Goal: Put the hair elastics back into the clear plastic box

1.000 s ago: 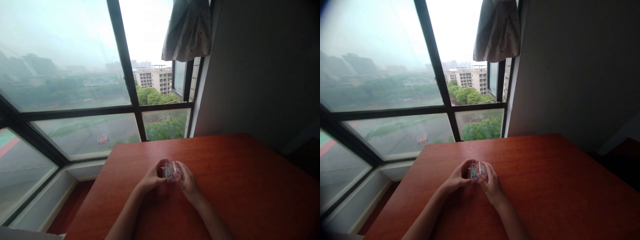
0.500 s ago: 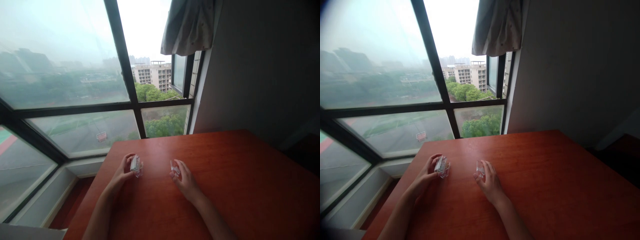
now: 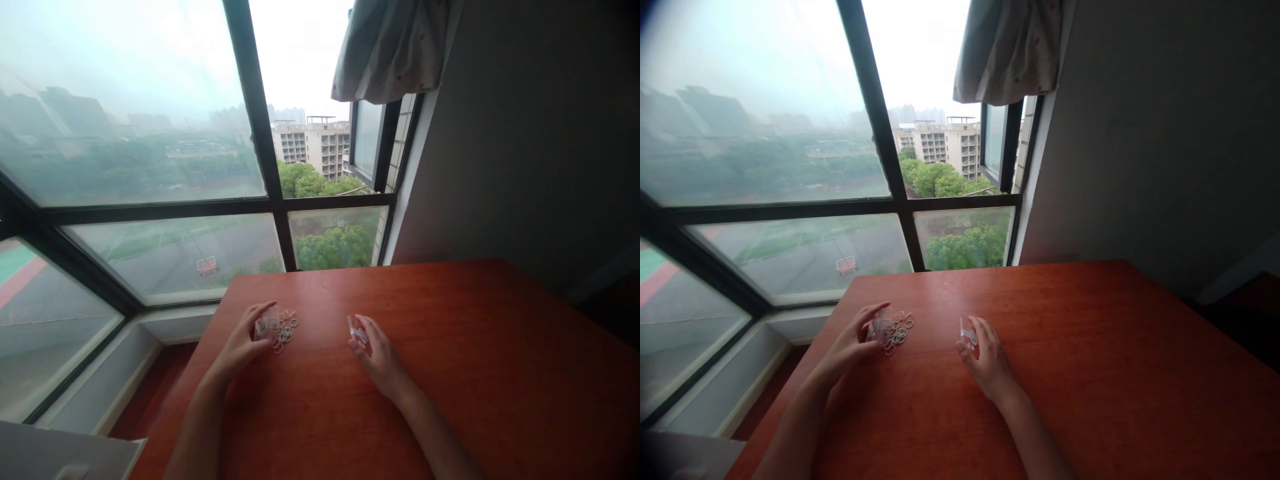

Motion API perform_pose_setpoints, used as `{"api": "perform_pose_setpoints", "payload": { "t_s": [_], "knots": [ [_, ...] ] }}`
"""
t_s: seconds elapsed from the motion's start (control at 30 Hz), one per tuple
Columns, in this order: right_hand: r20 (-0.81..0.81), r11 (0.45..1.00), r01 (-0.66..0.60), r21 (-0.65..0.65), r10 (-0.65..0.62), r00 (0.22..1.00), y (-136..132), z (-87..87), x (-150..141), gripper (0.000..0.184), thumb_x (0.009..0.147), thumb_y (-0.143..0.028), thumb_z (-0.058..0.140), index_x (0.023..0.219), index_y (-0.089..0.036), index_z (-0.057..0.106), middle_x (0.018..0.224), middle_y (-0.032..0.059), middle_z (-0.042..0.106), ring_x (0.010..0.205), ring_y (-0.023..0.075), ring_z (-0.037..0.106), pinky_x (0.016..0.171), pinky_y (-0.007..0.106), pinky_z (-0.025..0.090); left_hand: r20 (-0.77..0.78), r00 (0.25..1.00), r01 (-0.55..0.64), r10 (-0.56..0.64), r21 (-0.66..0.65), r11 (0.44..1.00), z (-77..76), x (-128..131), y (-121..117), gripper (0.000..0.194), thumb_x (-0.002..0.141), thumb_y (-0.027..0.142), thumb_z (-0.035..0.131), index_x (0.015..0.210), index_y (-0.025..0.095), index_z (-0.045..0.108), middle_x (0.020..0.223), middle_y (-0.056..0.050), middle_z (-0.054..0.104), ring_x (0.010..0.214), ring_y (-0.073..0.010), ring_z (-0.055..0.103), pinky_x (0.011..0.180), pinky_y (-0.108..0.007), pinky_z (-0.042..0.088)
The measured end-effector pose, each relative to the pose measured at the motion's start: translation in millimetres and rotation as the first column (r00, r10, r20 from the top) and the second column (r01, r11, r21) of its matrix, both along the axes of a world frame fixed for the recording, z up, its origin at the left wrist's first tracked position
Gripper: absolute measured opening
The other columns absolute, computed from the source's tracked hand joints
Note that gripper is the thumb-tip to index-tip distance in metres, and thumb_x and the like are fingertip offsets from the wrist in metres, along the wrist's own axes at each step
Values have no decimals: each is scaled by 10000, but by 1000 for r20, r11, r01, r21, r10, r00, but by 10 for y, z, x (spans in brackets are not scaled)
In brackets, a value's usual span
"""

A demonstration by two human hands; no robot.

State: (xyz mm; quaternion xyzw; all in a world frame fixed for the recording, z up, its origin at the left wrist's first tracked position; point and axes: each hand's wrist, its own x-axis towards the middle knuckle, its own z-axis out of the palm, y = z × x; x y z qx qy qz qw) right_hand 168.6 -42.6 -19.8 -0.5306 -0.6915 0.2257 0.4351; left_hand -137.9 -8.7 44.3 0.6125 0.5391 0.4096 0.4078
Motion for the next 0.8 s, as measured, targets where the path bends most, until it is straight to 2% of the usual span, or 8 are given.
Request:
{"api": "perform_pose_setpoints", "payload": {
  "t_s": [0.1, 0.2, 0.27, 0.33, 0.4, 0.47, 0.67, 0.8],
  "knots": [
    [-101, 1000, -19, -24, 16, 995, -6, 21, 4, 481, 906, -474, 478, 1310, -215, 514, 1321, 109, 554, 1222, 266, 521, 1041, 406, 435, 74, 997, -12, 14, -27, 1000, -37, 12, 28, 741, 605, 256, 734, 1315, 226, 521, 1272, -83, 533, 1094, -265, 586, 927, -370, 504],
    [-319, 992, -48, -115, 8, 948, -19, 38, -19, 461, 928, -483, 422, 1293, -221, 523, 1298, 111, 580, 1151, 253, 580, 956, 398, 504, 101, 987, -122, 122, -7, 993, -85, 31, 74, 724, 642, 358, 752, 1299, 207, 490, 1259, -101, 535, 1116, -275, 579, 948, -398, 497],
    [-505, 975, -79, -208, -38, 862, -18, 50, -38, 497, 925, -527, 408, 1295, -214, 517, 1268, 124, 602, 1067, 254, 630, 861, 399, 554, 83, 980, -185, 183, 21, 982, -114, 52, 103, 711, 666, 398, 740, 1289, 193, 465, 1246, -110, 528, 1128, -274, 569, 960, -413, 489],
    [-662, 948, -123, -293, -109, 742, -5, 68, -49, 562, 919, -587, 381, 1308, -201, 504, 1218, 140, 632, 982, 260, 669, 782, 409, 577, 86, 978, -191, 188, 34, 981, -147, 77, 129, 740, 680, 408, 733, 1316, 198, 418, 1251, -115, 515, 1111, -265, 577, 941, -416, 502],
    [-758, 927, -162, -338, -166, 631, 15, 88, -45, 627, 917, -640, 323, 1309, -187, 507, 1143, 150, 670, 928, 267, 690, 750, 423, 579, 112, 979, -176, 171, 41, 983, -192, 99, 157, 784, 679, 394, 737, 1351, 228, 370, 1269, -112, 498, 1097, -254, 586, 910, -403, 523],
    [-804, 920, -199, -337, -172, 569, 31, 104, -32, 667, 918, -669, 260, 1290, -185, 529, 1093, 151, 692, 919, 274, 696, 760, 441, 573, 139, 979, -156, 149, 41, 987, -253, 111, 191, 818, 673, 375, 740, 1373, 254, 335, 1281, -108, 488, 1075, -244, 604, 886, -391, 539],
    [-780, 906, -251, -341, -124, 613, 20, 86, -45, 555, 888, -617, 414, 1249, -215, 537, 1174, 132, 668, 991, 268, 681, 858, 455, 543, 89, 988, -126, 123, 27, 992, -349, 64, 215, 848, 630, 343, 759, 1360, 205, 351, 1332, -158, 459, 1008, -263, 650, 802, -403, 575],
    [-820, 885, -301, -355, -140, 554, 5, 84, -78, 482, 844, -573, 522, 1155, -207, 561, 1103, 125, 686, 956, 270, 685, 856, 461, 538, -91, 995, -37, 37, -1, 999, -260, -36, 113, 743, 590, 314, 785, 1258, 166, 497, 1284, -149, 522, 1024, -286, 639, 850, -424, 555]
  ]
}}
